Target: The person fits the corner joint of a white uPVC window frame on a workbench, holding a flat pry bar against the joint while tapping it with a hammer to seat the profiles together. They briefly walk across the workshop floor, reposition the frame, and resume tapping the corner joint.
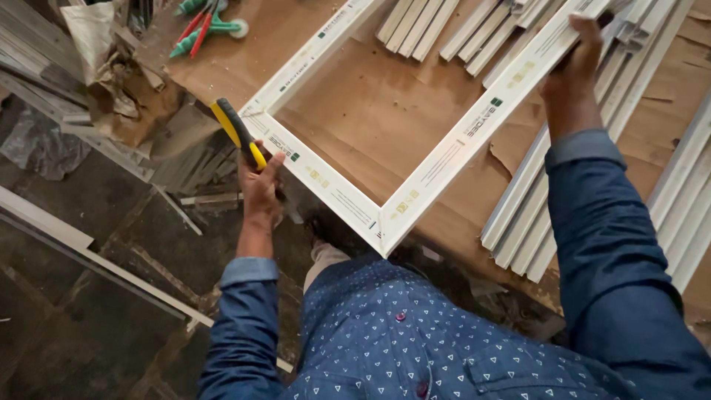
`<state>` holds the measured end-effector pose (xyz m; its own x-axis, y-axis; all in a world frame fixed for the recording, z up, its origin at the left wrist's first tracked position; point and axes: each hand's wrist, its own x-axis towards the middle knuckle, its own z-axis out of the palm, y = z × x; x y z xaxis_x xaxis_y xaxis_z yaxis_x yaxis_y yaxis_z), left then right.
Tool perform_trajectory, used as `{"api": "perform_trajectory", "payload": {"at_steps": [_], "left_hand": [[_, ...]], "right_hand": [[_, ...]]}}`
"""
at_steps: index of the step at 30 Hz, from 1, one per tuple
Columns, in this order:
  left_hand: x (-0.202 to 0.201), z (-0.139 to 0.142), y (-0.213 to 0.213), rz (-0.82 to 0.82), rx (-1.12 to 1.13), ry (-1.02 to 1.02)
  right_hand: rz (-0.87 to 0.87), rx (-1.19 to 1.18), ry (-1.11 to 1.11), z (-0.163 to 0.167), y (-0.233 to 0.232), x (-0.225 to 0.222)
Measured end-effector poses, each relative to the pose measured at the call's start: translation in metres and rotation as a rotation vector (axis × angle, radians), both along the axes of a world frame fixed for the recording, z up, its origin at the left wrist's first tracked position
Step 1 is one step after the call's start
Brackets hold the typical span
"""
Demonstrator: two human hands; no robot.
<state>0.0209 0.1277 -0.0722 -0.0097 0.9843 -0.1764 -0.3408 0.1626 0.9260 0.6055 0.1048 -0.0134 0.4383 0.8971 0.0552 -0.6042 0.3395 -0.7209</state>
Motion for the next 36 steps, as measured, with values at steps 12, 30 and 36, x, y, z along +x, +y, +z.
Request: {"api": "perform_trajectory", "payload": {"at_steps": [12, 30, 36], "left_hand": [[-0.015, -0.036, 0.052, -0.014, -0.042, 0.258], [-0.054, 0.014, 0.004, 0.085, 0.719, 1.375], [0.013, 0.006, 0.07, -0.062, 1.08, 1.403]], "right_hand": [[-0.307, -0.536, -0.05, -0.057, -0.01, -0.03], [-0.119, -0.357, -0.276, -0.051, -0.155, -0.33], [-0.02, -0.286, -0.355, -0.042, -0.127, -0.386]]}}
